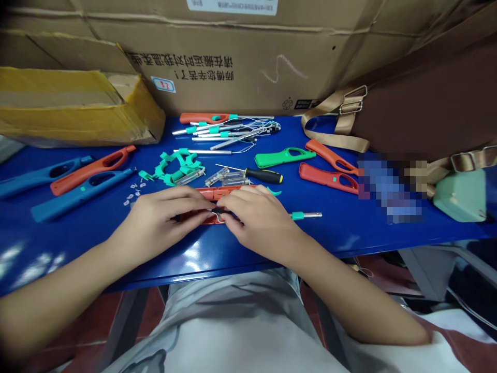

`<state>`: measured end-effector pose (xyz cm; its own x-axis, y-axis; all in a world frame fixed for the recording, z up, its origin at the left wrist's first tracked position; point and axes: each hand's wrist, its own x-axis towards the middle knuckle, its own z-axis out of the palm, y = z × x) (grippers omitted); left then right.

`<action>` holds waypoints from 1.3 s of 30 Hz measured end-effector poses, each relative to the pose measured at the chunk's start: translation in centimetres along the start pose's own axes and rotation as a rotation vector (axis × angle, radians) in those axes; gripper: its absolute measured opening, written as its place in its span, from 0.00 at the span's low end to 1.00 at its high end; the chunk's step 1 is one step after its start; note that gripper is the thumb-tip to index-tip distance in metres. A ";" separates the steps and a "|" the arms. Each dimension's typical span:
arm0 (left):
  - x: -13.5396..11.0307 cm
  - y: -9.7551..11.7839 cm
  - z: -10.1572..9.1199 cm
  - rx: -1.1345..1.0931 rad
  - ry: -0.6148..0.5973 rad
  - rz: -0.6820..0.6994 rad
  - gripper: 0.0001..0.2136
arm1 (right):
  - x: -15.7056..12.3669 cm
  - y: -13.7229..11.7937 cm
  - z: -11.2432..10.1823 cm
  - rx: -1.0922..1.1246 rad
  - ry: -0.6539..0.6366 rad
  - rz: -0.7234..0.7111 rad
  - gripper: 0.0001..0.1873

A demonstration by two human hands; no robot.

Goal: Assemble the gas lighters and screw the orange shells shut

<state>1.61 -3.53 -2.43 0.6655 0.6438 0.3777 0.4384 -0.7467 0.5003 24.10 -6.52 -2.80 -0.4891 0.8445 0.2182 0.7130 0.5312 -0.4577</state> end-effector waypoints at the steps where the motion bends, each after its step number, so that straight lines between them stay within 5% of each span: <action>1: 0.0 0.0 0.0 -0.003 -0.005 -0.015 0.06 | 0.1 -0.1 0.1 0.001 -0.001 -0.003 0.06; 14: -0.5 0.3 0.4 0.030 -0.087 -0.125 0.08 | -0.2 0.8 -0.4 -0.094 0.028 -0.090 0.09; 25: -0.5 0.0 0.4 0.044 -0.080 -0.093 0.09 | 0.2 0.9 -0.8 -0.339 0.013 -0.189 0.11; 39: -0.6 -0.2 0.6 0.062 -0.077 -0.051 0.10 | 0.3 1.0 -1.3 -0.365 -0.032 -0.239 0.12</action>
<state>1.49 -3.83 -3.21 0.6850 0.6679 0.2909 0.5078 -0.7241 0.4668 25.35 -5.63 -2.09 -0.6727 0.6956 0.2520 0.7062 0.7053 -0.0618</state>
